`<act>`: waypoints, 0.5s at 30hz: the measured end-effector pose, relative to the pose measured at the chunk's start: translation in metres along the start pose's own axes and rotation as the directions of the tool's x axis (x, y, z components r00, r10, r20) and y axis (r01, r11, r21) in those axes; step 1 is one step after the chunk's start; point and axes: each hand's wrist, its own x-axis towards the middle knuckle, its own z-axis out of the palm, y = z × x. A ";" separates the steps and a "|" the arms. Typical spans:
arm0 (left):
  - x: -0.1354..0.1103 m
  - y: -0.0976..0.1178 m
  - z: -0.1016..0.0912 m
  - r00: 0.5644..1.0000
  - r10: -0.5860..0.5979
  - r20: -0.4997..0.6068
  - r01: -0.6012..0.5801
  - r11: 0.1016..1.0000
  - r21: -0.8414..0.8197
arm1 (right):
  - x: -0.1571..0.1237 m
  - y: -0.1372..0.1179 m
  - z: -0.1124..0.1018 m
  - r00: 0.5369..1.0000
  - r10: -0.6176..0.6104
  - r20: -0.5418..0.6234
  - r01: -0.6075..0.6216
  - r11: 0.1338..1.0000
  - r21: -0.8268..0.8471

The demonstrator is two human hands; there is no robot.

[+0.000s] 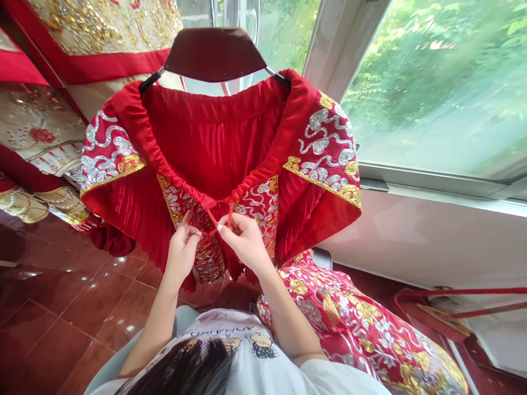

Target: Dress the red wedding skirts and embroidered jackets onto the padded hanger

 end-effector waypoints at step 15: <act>0.008 0.041 0.018 0.947 0.134 0.290 -0.060 0.966 -0.252 | 0.000 -0.008 -0.009 0.999 -0.036 0.035 0.038 0.997 -0.069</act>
